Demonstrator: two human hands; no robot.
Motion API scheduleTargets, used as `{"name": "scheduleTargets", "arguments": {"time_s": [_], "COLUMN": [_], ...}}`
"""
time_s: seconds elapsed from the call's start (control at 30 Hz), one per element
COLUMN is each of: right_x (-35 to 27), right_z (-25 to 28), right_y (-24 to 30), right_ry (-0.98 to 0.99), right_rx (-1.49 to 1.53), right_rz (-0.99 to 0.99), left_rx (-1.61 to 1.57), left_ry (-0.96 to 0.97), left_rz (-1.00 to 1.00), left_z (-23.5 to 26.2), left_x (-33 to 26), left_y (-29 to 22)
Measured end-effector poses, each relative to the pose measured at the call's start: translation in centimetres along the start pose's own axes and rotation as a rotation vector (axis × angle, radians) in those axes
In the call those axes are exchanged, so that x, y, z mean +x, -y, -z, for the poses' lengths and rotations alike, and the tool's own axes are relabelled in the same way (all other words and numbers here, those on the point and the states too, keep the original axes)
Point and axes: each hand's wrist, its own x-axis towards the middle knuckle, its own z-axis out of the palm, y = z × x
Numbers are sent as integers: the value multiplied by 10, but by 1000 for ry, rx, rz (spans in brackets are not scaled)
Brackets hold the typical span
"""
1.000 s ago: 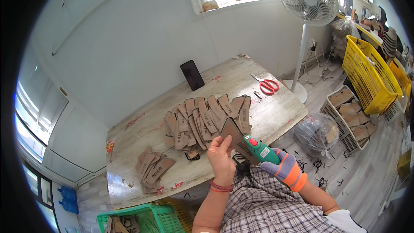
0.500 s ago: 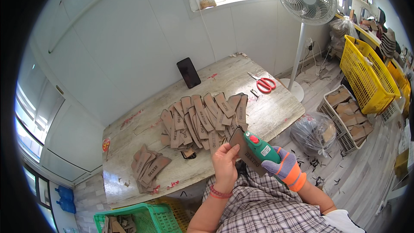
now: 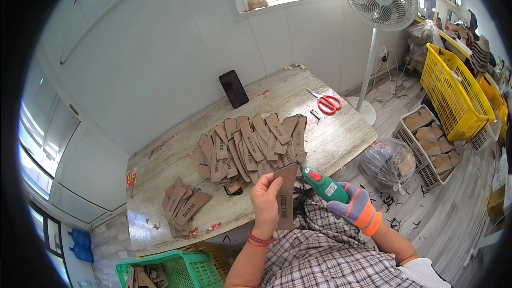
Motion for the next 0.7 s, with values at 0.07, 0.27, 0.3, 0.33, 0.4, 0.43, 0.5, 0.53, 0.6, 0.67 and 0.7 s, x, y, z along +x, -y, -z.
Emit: {"name": "scheduleTargets", "arguments": {"time_s": [0.07,0.27,0.3,0.33,0.4,0.43,0.5,0.53,0.6,0.67,0.7], "right_x": [-1,-2,-2,-3,-3,-5,-8,-10,-11,-11,-11], "right_z": [1,1,1,1,2,2,3,4,4,6,6], "right_y": [0,3,3,3,5,8,17,22,26,27,28], "right_ry": [12,39,45,50,59,62,71,76,90,106,112], "right_rx": [-5,28,29,30,16,2,-31,-49,-81,-107,-122], "right_rz": [-10,8,11,13,12,7,-3,-9,-21,-34,-38], "left_rx": [53,174,190,207,249,274,320,339,390,452,498], "left_ry": [24,72,82,93,114,124,149,163,188,210,222], "left_rz": [-47,-74,-81,-88,-97,-99,-118,-134,-147,-141,-158], "left_z": [2,11,11,12,14,16,19,21,24,25,27], "left_x": [2,5,6,6,8,9,12,14,16,17,18], "left_y": [-3,-11,-13,-16,-19,-20,-23,-25,-30,-37,-39]}}
